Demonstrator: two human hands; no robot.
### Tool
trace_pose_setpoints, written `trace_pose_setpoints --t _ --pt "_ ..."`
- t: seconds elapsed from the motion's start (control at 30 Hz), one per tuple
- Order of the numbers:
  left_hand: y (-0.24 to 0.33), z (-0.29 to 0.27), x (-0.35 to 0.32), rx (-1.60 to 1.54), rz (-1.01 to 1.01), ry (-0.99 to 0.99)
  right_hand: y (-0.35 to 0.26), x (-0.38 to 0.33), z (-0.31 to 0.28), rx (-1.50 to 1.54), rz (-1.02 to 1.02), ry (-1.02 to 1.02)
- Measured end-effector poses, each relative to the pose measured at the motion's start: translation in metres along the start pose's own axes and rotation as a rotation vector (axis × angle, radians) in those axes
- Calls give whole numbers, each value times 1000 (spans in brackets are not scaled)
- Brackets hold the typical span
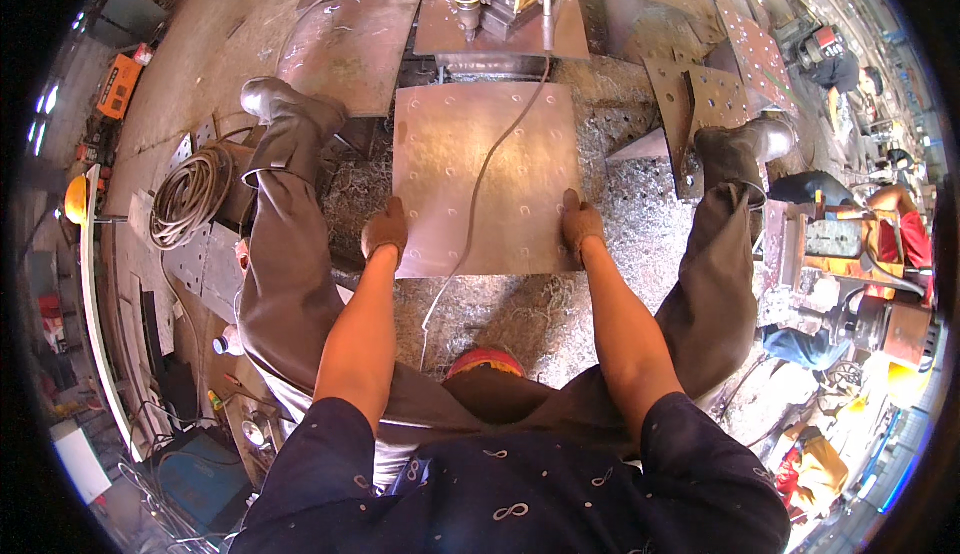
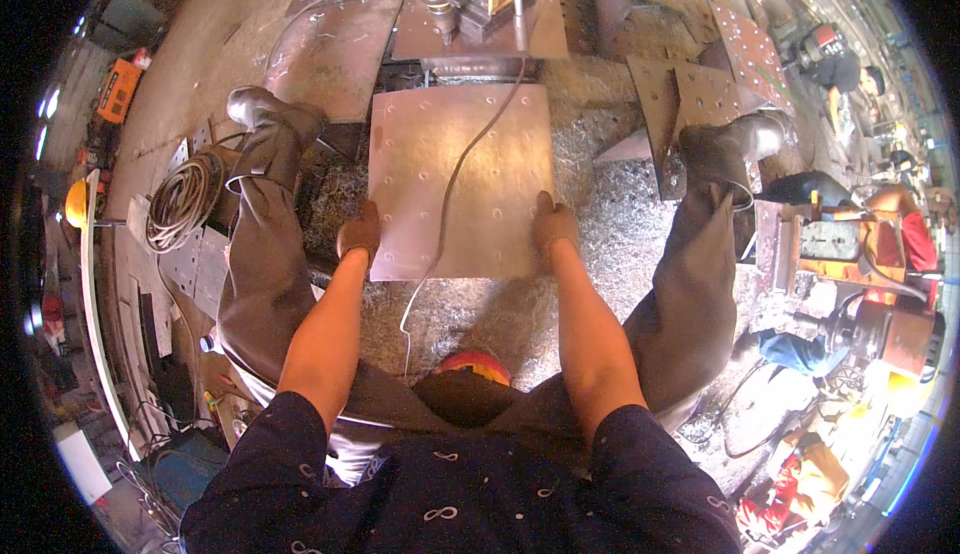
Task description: The person sits on the floor and uses a portable drill press to drill holes into a rectangular metal sheet. They reposition the sheet multiple times, apply a white substance from a bottle, and continue drilling additional holes.
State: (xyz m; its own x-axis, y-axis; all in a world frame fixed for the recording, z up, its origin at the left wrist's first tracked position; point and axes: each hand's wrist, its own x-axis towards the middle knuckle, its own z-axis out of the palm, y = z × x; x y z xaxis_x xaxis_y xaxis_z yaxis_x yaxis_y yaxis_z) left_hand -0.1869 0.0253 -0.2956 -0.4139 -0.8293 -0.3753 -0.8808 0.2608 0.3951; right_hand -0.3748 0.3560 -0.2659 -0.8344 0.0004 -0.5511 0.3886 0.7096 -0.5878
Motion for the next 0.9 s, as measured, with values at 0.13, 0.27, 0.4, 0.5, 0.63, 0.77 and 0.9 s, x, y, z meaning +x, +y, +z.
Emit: trace_pose_setpoints --t 0.13,0.27,0.4,0.5,0.63,0.77,0.9 --pt "61 -28 -63 145 325 11 13 0 -10 -155 -75 97" --pt "78 -9 -113 197 334 -478 -8 -45 10 -307 -427 318" --pt "45 64 -157 5 536 -528 -57 -101 18 -436 -374 -111" --pt "9 112 -183 194 1133 -623 -63 -130 34 -373 -313 -279" --pt "50 112 -218 198 954 -892 -22 -107 20 -417 -224 -146" --pt "18 93 -201 20 820 -713 -6 -93 2 -425 -188 -49" --pt "18 45 -179 -216 586 -624 3 -75 -39 -415 -14 61"
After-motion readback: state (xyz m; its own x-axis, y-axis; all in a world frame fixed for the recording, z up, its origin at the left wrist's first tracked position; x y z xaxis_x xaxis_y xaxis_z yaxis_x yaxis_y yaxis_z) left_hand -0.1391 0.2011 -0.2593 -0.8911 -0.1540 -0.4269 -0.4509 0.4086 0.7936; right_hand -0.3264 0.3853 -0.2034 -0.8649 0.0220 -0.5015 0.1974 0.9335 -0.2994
